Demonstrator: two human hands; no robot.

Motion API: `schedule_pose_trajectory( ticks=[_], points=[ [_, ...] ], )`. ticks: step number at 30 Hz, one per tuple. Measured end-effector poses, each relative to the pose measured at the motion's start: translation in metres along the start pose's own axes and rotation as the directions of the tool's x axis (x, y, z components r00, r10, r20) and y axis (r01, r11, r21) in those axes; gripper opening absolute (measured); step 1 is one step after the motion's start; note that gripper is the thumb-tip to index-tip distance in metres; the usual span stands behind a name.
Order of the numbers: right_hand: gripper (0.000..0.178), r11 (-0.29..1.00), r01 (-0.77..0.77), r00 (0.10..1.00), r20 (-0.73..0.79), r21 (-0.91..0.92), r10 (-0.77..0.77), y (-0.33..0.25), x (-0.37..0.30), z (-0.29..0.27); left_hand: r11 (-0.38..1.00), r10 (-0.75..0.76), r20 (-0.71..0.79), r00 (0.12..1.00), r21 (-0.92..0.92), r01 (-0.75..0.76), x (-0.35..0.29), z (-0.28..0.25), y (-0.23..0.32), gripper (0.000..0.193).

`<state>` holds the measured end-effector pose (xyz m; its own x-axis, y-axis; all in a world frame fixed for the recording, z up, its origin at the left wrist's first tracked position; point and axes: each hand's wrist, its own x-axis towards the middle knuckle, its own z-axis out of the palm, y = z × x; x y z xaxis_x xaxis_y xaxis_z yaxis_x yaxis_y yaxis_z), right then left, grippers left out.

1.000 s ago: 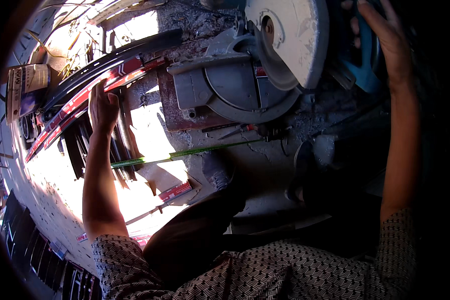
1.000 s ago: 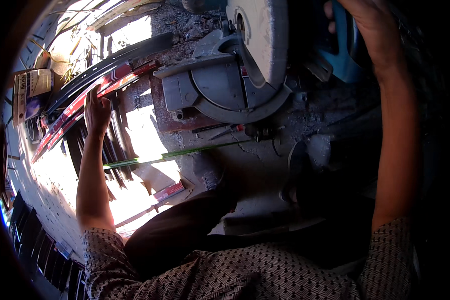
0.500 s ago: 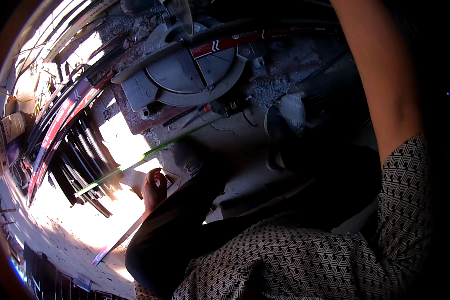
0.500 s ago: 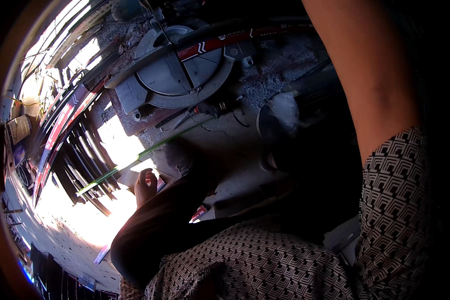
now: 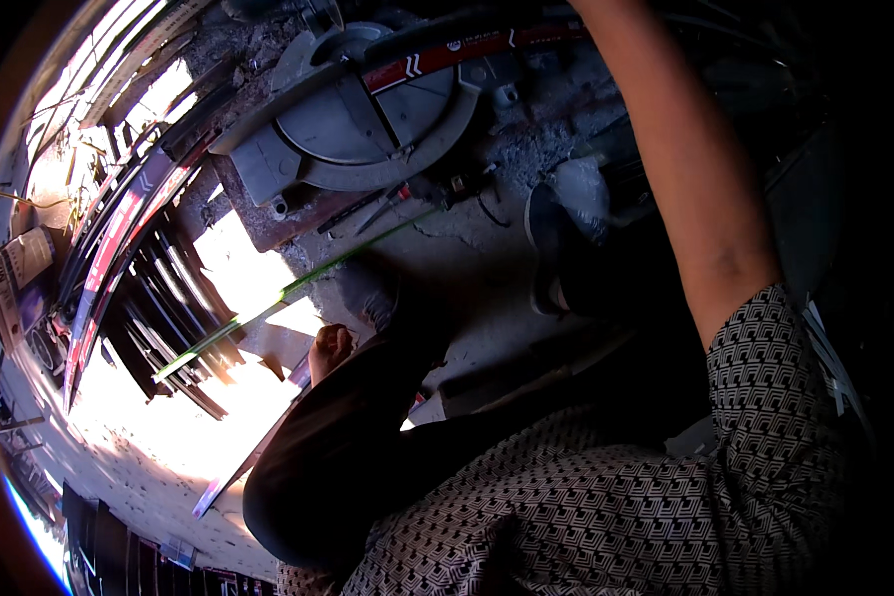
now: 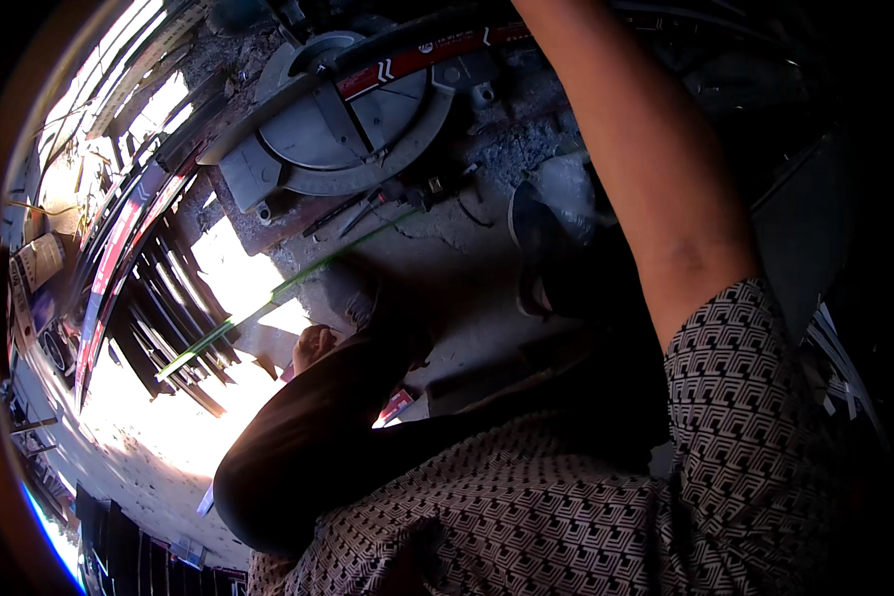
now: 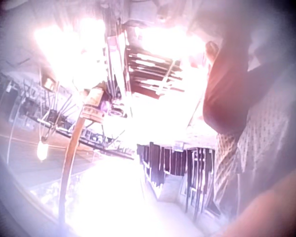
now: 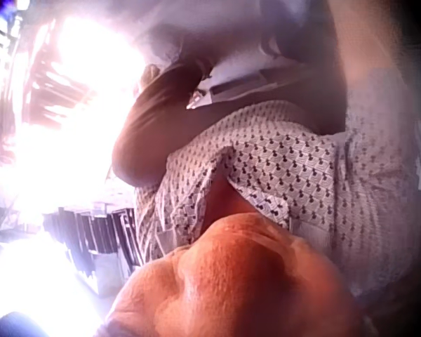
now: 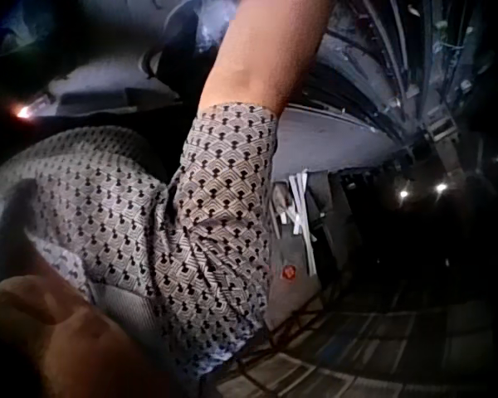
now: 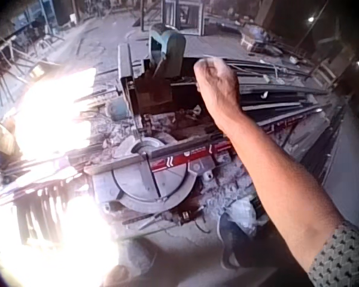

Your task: The person measures and marks red metal profiles with a tape measure and marker, then cuts them using a chop saw. The person repeats this process for multiple pieces, stacking the cut sections on the floor.

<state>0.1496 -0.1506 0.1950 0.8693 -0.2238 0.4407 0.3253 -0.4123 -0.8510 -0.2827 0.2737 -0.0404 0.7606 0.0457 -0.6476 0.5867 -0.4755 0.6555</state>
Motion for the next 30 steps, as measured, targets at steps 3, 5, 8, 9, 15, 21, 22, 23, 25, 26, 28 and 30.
schedule_pose_trajectory(
  ticks=[3, 5, 8, 9, 15, 21, 22, 23, 25, 26, 28, 30],
  points=[
    [0.038, 0.957, -0.038, 0.982, 0.167, -0.287, 0.089, 0.094, -0.146, -0.016, 0.998, -0.047, -0.013, 0.999, 0.028, 0.047, -0.003, -0.004, -0.011, 0.026],
    [0.032, 0.777, -0.415, 0.812, 0.192, -0.472, 0.551, 0.099, -0.227, -0.021, 0.996, -0.040, 0.017, 0.999, 0.076, 0.038, -0.002, 0.003, -0.026, 0.025],
    [0.050, 0.572, -0.430, 0.552, 0.298, -0.698, 0.779, 0.135, -0.318, -0.020, 0.997, 0.050, 0.033, 0.998, 0.064, -0.052, -0.012, 0.018, -0.022, 0.024],
    [0.057, 0.535, -0.378, 0.543, 0.287, -0.756, 0.789, 0.136, -0.330, -0.011, 0.995, 0.074, 0.024, 0.997, 0.065, -0.076, -0.015, 0.019, -0.021, 0.023],
    [0.077, 0.633, -0.244, 0.465, 0.485, -0.734, 0.741, 0.135, -0.336, 0.028, 0.995, 0.029, -0.035, 0.999, 0.096, -0.025, -0.030, 0.014, -0.022, 0.020],
    [0.077, 0.744, -0.114, 0.478, 0.620, -0.659, 0.622, 0.141, -0.340, 0.025, 0.989, -0.091, -0.019, 0.996, -0.120, 0.088, -0.038, 0.008, -0.003, 0.020],
    [0.077, 0.712, -0.088, 0.430, 0.618, -0.697, 0.658, 0.141, -0.339, 0.019, 0.970, -0.098, 0.025, 0.995, -0.222, 0.101, -0.032, 0.010, -0.008, 0.020],
    [0.077, 0.695, -0.055, 0.372, 0.631, -0.717, 0.681, 0.139, -0.341, 0.021, 0.939, -0.113, 0.048, 0.992, -0.321, 0.122, -0.036, 0.009, -0.018, 0.020],
    [0.072, 0.698, -0.027, 0.424, 0.624, -0.715, 0.656, 0.132, -0.349, 0.019, 0.915, -0.100, 0.037, 0.994, -0.389, 0.107, -0.035, 0.015, -0.021, 0.020],
    [0.070, 0.707, -0.025, 0.455, 0.622, -0.707, 0.637, 0.127, -0.353, 0.016, 0.930, -0.089, -0.003, 0.996, -0.358, 0.082, -0.034, 0.022, -0.013, 0.021],
    [0.066, 0.747, -0.026, 0.479, 0.648, -0.664, 0.592, 0.115, -0.362, 0.017, 0.930, -0.172, 0.029, 0.985, -0.326, 0.172, -0.036, 0.021, -0.020, 0.034],
    [0.062, 0.747, -0.048, 0.505, 0.629, -0.663, 0.591, 0.114, -0.368, -0.003, 0.898, -0.213, 0.073, 0.974, -0.378, 0.225, -0.014, 0.032, -0.007, 0.038]
  ],
)
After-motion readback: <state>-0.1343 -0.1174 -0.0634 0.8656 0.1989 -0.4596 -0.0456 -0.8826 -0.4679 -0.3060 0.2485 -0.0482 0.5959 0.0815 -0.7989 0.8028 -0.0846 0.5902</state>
